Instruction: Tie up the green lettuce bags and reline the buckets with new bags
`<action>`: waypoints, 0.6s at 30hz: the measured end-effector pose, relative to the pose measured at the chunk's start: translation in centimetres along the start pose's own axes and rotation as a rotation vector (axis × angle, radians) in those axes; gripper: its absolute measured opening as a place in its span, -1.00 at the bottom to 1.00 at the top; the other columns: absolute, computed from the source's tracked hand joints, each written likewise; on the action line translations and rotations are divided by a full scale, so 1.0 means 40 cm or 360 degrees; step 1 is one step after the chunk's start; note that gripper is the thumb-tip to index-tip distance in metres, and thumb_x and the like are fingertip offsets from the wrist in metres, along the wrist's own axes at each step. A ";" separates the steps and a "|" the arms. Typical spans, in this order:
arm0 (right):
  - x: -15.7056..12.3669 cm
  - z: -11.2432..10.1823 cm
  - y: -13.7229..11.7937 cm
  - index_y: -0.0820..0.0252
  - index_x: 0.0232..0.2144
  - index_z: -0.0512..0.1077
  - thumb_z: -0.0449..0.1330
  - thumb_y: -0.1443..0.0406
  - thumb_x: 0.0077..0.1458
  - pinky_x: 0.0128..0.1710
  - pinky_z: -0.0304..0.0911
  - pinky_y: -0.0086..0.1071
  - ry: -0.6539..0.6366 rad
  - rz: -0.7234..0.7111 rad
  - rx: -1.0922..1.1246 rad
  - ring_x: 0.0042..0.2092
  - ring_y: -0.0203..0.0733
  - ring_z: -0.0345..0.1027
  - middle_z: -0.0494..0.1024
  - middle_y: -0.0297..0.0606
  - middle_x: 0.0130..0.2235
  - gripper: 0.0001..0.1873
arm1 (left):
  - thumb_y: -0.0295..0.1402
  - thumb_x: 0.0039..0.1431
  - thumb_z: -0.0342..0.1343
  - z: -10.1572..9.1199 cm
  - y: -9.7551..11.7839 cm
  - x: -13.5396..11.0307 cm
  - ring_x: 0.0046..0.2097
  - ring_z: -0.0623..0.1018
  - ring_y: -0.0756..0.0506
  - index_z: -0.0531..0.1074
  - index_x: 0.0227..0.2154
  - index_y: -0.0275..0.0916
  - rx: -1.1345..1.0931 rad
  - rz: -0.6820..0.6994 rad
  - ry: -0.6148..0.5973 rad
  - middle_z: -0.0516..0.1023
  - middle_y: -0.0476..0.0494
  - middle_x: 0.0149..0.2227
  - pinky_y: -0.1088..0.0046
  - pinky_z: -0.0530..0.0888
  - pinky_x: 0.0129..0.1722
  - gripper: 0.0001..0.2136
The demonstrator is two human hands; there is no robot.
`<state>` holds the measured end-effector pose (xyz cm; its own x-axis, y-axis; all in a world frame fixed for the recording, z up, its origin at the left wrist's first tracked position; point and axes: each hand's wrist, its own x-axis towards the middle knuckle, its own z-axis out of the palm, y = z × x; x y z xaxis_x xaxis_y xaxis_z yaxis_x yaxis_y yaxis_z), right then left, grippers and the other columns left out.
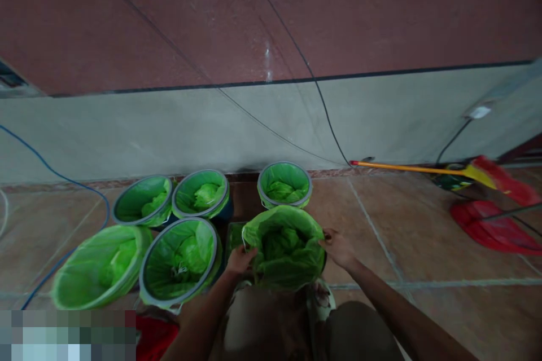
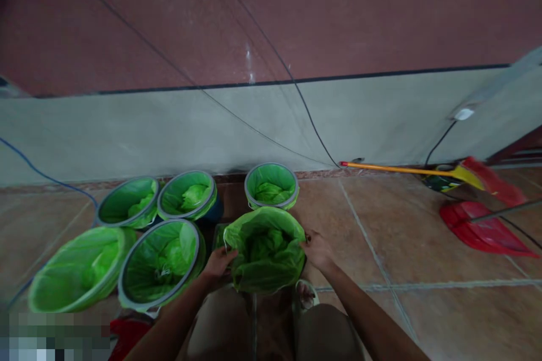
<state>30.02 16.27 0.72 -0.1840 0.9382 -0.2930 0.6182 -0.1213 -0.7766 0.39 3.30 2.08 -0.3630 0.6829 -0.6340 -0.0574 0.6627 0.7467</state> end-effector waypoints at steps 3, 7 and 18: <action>-0.007 -0.013 -0.016 0.15 -0.50 0.50 0.15 0.30 -0.06 -0.31 0.19 -0.36 0.0184 -0.0016 -0.0455 -0.30 -0.12 0.43 0.58 -0.18 -0.37 -0.88 | -0.34 -0.01 0.19 0.000 0.032 -0.002 -0.37 0.52 -0.14 0.36 -0.68 -0.24 0.0465 0.0194 0.0166 0.40 -0.06 -0.61 0.41 0.35 -0.33 -0.79; -0.023 -0.035 -0.056 0.16 -0.54 0.49 0.09 0.28 -0.03 -0.40 0.13 -0.39 0.0197 -0.0069 -0.0429 -0.38 -0.16 0.40 0.55 -0.21 -0.46 -0.81 | -0.43 0.02 0.10 -0.003 0.072 -0.012 -0.31 0.53 -0.19 0.34 -0.73 -0.23 0.0967 0.0405 0.0309 0.44 -0.16 -0.57 0.38 0.32 -0.26 -0.75; -0.131 -0.111 -0.144 0.20 -0.59 0.36 0.28 0.04 -0.23 -0.42 0.20 -0.44 -0.0169 0.0048 0.0735 -0.47 -0.33 0.23 0.37 -0.38 -0.57 -0.65 | -0.39 0.12 0.02 -0.035 0.191 0.034 -0.48 0.43 0.00 0.45 -0.56 -0.27 0.0835 0.0514 0.0430 0.38 0.00 -0.63 0.53 0.23 -0.44 -0.80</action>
<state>30.84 13.51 9.20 -0.2629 0.8968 -0.3559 0.2243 -0.3020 -0.9265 -1.86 8.84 7.22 -0.5099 0.8161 -0.2719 0.5279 0.5464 0.6502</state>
